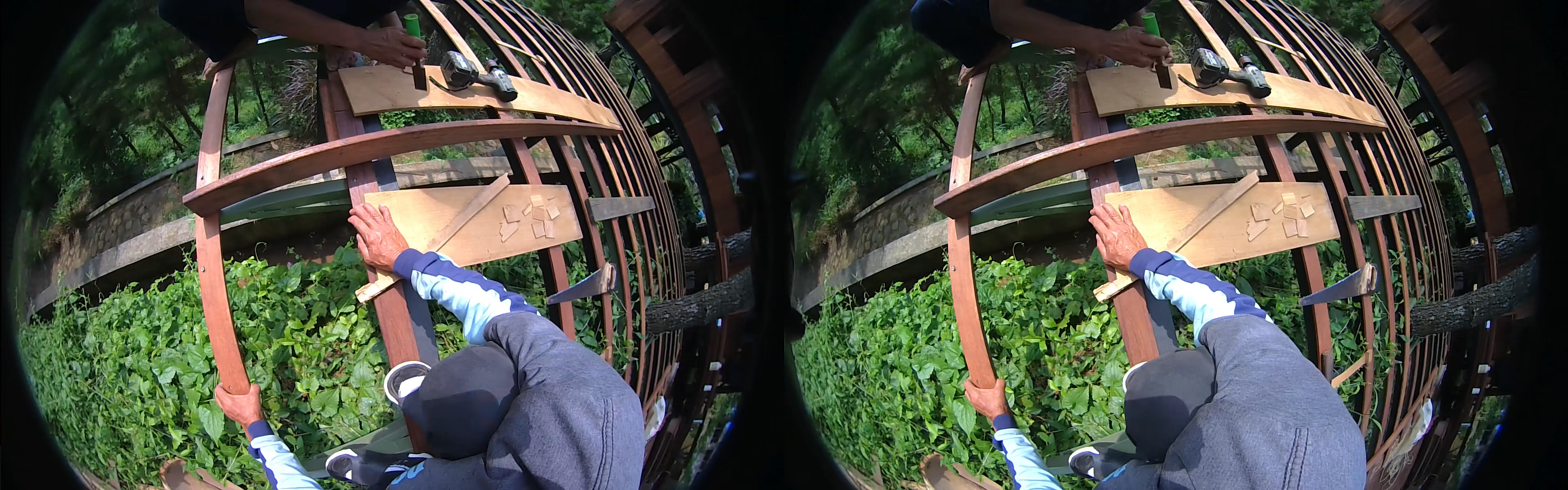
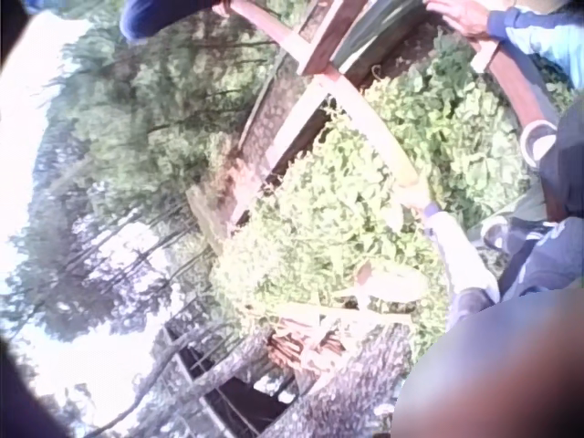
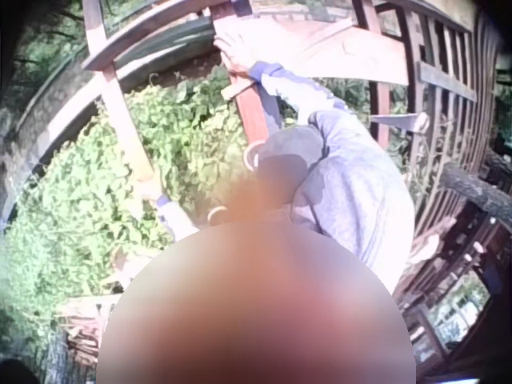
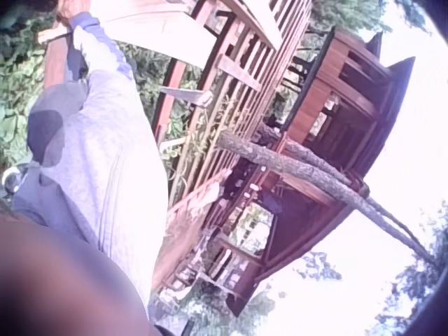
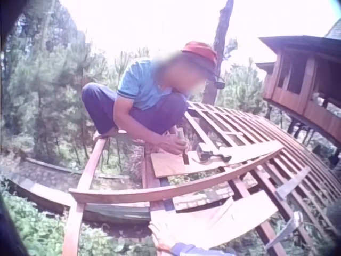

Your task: The person positions curved wooden slats onto a curved frame and uses a cordless drill to fasten them with screws. A coworker assists by holding pieces and using a utility knife nearby. The assembly progresses along the frame as additional slats are added and secured.

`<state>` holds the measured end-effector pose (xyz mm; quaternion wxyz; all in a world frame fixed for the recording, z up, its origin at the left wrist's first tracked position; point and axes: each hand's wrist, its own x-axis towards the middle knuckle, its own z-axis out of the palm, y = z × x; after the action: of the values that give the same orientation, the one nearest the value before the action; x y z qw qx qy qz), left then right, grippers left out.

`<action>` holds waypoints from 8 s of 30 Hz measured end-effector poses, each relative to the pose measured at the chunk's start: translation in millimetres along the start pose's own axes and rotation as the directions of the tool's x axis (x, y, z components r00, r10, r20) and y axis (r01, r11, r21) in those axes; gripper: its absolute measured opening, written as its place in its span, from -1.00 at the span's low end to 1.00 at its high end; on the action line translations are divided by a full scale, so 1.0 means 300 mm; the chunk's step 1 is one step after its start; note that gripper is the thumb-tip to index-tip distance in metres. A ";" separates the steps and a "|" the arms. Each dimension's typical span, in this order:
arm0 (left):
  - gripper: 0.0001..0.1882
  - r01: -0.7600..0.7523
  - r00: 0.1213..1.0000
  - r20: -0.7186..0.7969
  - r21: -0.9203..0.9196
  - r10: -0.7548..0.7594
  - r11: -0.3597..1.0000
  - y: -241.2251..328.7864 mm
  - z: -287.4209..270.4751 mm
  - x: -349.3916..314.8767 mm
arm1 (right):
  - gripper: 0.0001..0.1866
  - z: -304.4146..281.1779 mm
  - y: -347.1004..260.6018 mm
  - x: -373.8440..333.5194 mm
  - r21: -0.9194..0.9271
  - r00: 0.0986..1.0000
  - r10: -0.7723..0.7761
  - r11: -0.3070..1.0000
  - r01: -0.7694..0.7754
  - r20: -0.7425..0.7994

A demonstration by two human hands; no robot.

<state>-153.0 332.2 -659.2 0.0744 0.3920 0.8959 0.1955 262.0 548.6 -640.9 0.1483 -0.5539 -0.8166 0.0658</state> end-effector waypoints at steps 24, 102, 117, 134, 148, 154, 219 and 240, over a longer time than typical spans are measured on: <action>-0.21 -0.181 0.955 0.295 0.468 0.040 0.865 -0.054 -0.020 0.179 | -0.74 -0.503 0.193 -1.257 0.584 0.492 0.870 0.401 -0.706 -0.003; -0.25 -0.067 0.957 0.288 0.326 -0.032 0.943 0.052 -0.062 0.091 | -0.62 -0.475 0.820 -1.917 0.577 -0.369 0.924 -0.246 -0.779 -0.105; -0.24 0.014 0.962 0.256 0.320 -0.100 0.947 0.083 -0.069 0.068 | -0.65 -0.501 0.568 -1.536 0.317 0.106 0.772 0.377 -0.870 -0.627; -0.29 0.048 0.958 0.265 0.242 -0.114 0.969 0.117 -0.106 0.030 | -0.84 -0.243 -0.210 -0.188 0.505 0.977 -0.013 0.854 0.121 -0.212; -0.21 0.102 0.964 0.211 0.277 -0.164 0.955 0.184 -0.133 0.012 | -0.88 -0.015 -0.246 -0.054 0.348 0.979 -0.181 0.915 0.202 -0.094; -0.28 0.092 0.964 0.215 0.277 -0.155 0.956 0.167 -0.116 0.022 | -0.90 0.039 -0.174 -0.022 0.240 0.975 -0.220 0.949 0.205 0.033; -0.49 0.035 0.999 -0.036 -0.058 -0.037 0.998 0.071 -0.029 0.002 | -0.81 0.231 -0.837 0.631 0.494 0.722 -0.688 0.653 0.574 0.071; -0.49 -0.023 0.999 -0.032 -0.114 0.020 0.993 0.053 -0.038 0.007 | -0.82 0.409 -1.051 0.783 0.517 -0.033 -0.748 0.425 0.743 0.663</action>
<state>-146.8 340.3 -642.3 0.0810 0.3936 0.8799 0.2534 -136.1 653.7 -631.7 -0.2509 0.0849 -0.9356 0.2335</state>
